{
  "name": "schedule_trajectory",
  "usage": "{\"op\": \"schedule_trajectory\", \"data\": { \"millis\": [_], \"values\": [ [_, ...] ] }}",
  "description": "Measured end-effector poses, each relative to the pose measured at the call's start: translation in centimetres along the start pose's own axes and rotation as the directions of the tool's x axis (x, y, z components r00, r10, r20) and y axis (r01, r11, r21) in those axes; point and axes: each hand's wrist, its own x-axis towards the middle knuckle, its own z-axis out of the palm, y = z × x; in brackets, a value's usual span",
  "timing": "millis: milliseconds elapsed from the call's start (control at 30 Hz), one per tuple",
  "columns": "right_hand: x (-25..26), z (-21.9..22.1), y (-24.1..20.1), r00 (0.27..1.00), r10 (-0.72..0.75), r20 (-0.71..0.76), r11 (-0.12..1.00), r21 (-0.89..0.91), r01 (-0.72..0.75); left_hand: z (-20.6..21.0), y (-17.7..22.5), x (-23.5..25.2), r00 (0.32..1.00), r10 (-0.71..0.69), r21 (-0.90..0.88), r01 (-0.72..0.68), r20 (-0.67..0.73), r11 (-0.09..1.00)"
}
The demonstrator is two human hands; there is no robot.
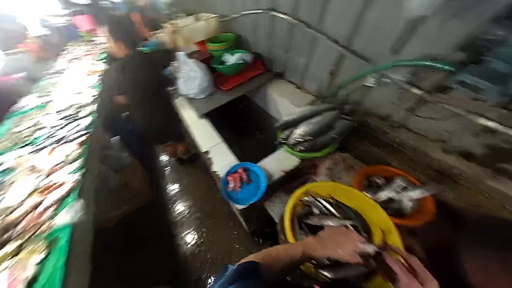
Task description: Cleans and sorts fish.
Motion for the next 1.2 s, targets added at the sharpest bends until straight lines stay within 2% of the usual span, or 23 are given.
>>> {"op": "schedule_trajectory", "data": {
  "millis": [67,100,167,233,267,300,333,400,500,567,667,767,833,867,933,967,1033,1100,1133,1200],
  "values": [
    [-0.3,-1.0,-0.6,0.971,-0.007,-0.237,1.000,-0.027,0.001,-1.9,1.8,1.7,0.995,-0.067,-0.156,0.079,0.079,0.985],
    [-0.2,-1.8,-0.8,0.952,-0.006,-0.307,1.000,-0.002,0.006,-3.3,2.9,3.0,0.989,-0.107,-0.231,0.129,0.103,0.964],
    [0.1,-3.9,-0.9,0.932,0.009,-0.363,0.998,0.066,0.016,-5.7,5.0,6.4,0.990,-0.108,-0.456,0.138,0.092,0.879],
    [0.4,-5.9,-0.3,0.916,0.028,-0.399,0.995,0.104,0.015,-6.0,5.8,10.1,0.996,-0.052,-0.715,0.086,0.070,0.694],
    [0.3,-6.8,0.2,0.908,0.049,-0.417,0.993,0.116,0.000,-5.8,5.8,11.7,0.999,-0.032,-0.781,0.046,0.034,0.623],
    [0.2,-7.6,0.7,0.897,0.067,-0.437,0.992,0.125,-0.013,-5.8,5.4,12.9,0.999,-0.039,-0.777,0.006,-0.023,0.630],
    [0.3,-8.4,1.5,0.883,0.076,-0.463,0.992,0.128,-0.018,-5.9,4.6,13.8,0.993,-0.067,-0.699,-0.020,-0.097,0.715],
    [0.6,-10.4,3.2,0.846,0.079,-0.528,0.994,0.106,-0.027,-6.0,2.2,14.4,0.967,-0.133,-0.442,0.025,-0.216,0.896],
    [2.2,-14.6,5.8,0.757,0.073,-0.649,0.989,-0.051,-0.139,-5.2,-1.0,12.3,0.967,-0.151,-0.173,0.116,-0.206,0.978],
    [3.8,-17.7,7.2,0.725,0.079,-0.684,0.936,-0.199,-0.290,-3.7,-3.3,10.4,0.974,-0.172,-0.020,0.171,-0.149,0.985],
    [6.7,-22.1,10.4,0.722,0.092,-0.685,0.755,-0.425,-0.500,-1.9,-5.2,6.8,0.942,-0.290,0.178,0.318,-0.167,0.931],
    [8.0,-24.3,12.7,0.709,0.292,-0.642,0.499,-0.530,-0.686,-1.6,-5.0,2.9,0.893,-0.416,0.275,0.448,-0.169,0.851],
    [9.2,-25.0,13.9,0.702,0.425,-0.571,0.342,-0.617,-0.709,-1.2,-4.9,1.4,0.874,-0.477,0.306,0.479,-0.086,0.822],
    [9.8,-25.1,14.3,0.724,0.484,-0.492,0.337,-0.659,-0.673,-0.9,-5.0,1.0,0.870,-0.490,0.315,0.479,-0.047,0.820],
    [11.1,-24.8,14.3,0.771,0.559,-0.304,0.437,-0.682,-0.586,-0.3,-5.5,0.6,0.882,-0.471,0.318,0.449,-0.011,0.835],
    [11.7,-24.5,14.2,0.782,0.564,-0.265,0.485,-0.661,-0.573,0.1,-5.9,0.4,0.900,-0.435,0.288,0.421,-0.017,0.860],
    [13.2,-23.7,15.1,0.817,0.461,-0.346,0.566,-0.595,-0.571,0.6,-6.8,-0.1,0.947,-0.313,0.176,0.321,-0.074,0.931],
    [14.0,-22.3,14.0,0.839,0.293,-0.458,0.673,-0.525,-0.521,0.8,-7.2,-0.3,0.966,-0.190,0.011,0.195,-0.178,0.981],
    [14.2,-21.6,13.1,0.847,0.212,-0.488,0.726,-0.502,-0.471,0.8,-7.1,-0.5,0.957,-0.166,-0.072,0.154,-0.236,0.985],
    [13.9,-20.2,12.3,0.858,0.106,-0.503,0.788,-0.483,-0.381,0.5,-6.5,-0.6,0.922,-0.208,-0.265,0.122,-0.328,0.956]
  ]
}}
